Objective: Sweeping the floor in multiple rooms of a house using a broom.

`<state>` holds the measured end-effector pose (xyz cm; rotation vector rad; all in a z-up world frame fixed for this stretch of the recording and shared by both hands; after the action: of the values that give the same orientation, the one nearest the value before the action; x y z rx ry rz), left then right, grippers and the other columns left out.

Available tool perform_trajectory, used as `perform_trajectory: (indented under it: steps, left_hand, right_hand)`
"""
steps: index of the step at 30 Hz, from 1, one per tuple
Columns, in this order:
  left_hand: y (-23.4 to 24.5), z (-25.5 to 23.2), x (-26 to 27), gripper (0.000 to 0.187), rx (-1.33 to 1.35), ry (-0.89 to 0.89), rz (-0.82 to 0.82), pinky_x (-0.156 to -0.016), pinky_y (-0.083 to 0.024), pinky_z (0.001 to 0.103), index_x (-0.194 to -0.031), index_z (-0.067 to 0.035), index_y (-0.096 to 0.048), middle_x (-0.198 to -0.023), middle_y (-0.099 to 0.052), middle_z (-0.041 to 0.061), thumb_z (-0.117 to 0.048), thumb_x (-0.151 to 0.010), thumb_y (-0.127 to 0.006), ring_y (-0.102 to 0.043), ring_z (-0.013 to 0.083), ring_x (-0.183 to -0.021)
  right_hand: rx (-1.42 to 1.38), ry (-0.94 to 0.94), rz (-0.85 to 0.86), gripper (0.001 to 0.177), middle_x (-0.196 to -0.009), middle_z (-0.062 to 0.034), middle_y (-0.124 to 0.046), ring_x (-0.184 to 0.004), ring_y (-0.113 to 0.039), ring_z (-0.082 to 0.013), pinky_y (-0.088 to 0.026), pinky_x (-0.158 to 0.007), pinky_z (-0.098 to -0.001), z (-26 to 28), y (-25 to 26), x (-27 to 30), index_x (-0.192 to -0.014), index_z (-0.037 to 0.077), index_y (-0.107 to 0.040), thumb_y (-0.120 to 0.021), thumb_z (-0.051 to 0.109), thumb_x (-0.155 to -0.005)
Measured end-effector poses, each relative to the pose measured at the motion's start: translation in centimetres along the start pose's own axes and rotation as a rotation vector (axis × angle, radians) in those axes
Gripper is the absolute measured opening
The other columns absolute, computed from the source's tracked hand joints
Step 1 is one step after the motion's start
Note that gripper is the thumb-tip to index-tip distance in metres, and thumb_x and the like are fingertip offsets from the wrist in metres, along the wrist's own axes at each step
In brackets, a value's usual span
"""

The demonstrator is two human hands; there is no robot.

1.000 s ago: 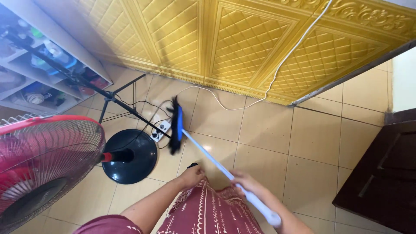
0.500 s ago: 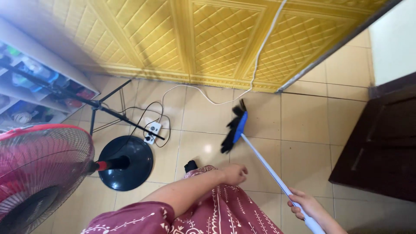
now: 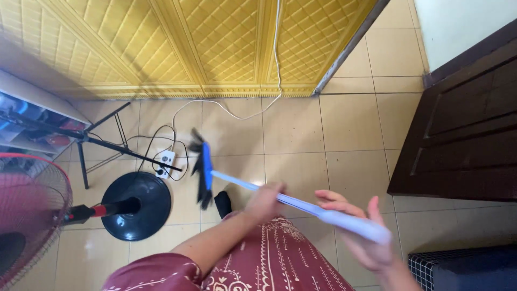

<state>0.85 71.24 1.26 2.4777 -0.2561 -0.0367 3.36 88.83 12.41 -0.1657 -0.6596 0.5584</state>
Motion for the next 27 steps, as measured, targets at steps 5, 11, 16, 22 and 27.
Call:
perform_trajectory:
  steps: [5, 11, 16, 22, 27]
  left_hand:
    - [-4.7, 12.3, 3.7, 0.020, 0.029, 0.202, -0.199, -0.073, -0.055, 0.047, -0.091, -0.007, -0.061, -0.090, -0.071, 0.015, -0.013, -0.079, -0.075, -0.070, 0.0386, -0.086]
    - [-14.2, 16.4, 1.3, 0.016, 0.129, 0.473, -0.134, -0.073, -0.058, 0.046, -0.072, -0.006, -0.066, -0.082, -0.070, 0.016, -0.017, -0.078, -0.077, -0.072, 0.0351, -0.082]
    - [-19.9, 5.8, -7.9, 0.038, 0.066, -0.002, -0.127, -0.076, -0.050, 0.052, -0.064, -0.005, -0.063, -0.076, -0.064, 0.023, -0.034, -0.085, -0.079, -0.061, 0.0431, -0.078]
    - [-16.3, -0.4, -14.1, 0.042, 0.117, -0.076, 0.063, -0.078, -0.051, 0.051, -0.067, -0.005, -0.063, -0.080, -0.063, 0.023, -0.039, -0.089, -0.076, -0.062, 0.0424, -0.082]
    - [-11.5, -4.8, -14.3, 0.037, 0.023, -0.100, 0.251, -0.082, -0.052, 0.049, -0.077, -0.007, -0.072, -0.082, -0.070, 0.021, -0.042, -0.086, -0.074, -0.067, 0.0415, -0.085]
  right_hand:
    - [-0.490, 0.317, 0.157, 0.071, -0.123, -0.0194, -0.062, -0.135, -0.049, -0.0305, -0.025, -0.120, -0.0528, -3.4, -3.0, -3.7, -0.103, -0.001, -0.066, -0.032, 0.060, -0.096]
    - [-0.227, 0.205, -0.068, 0.023, -0.097, -0.0124, -0.063, -0.082, -0.046, -0.0201, -0.033, -0.093, -0.0462, -4.5, 2.5, -1.1, -0.089, -0.008, -0.066, -0.059, 0.013, -0.093]
    - [0.024, 0.604, -0.209, 0.027, -0.084, -0.0126, -0.059, -0.095, -0.058, -0.0278, -0.041, -0.112, -0.0485, 3.0, 7.3, 4.5, -0.076, -0.003, -0.055, -0.058, 0.010, -0.099]
    - [0.374, 0.726, -0.275, 0.021, -0.082, -0.0115, -0.058, -0.091, -0.058, -0.0276, -0.040, -0.115, -0.0529, 8.3, 5.4, 6.0, -0.075, -0.002, -0.054, -0.063, 0.008, -0.091]
    - [0.104, 0.824, -0.242, 0.018, -0.086, -0.0109, -0.058, -0.097, -0.058, -0.0287, -0.037, -0.117, -0.0553, 10.9, 7.4, 7.9, -0.081, -0.002, -0.057, -0.061, 0.008, -0.096]
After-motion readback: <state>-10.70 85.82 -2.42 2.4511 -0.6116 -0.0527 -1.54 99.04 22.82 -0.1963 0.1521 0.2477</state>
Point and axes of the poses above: each hand's wrist, its own x-axis away from the middle knuckle, its own y-axis out of the back of the hand, z = x × y, the point moved 9 cm from there along -x, towards the middle knuckle
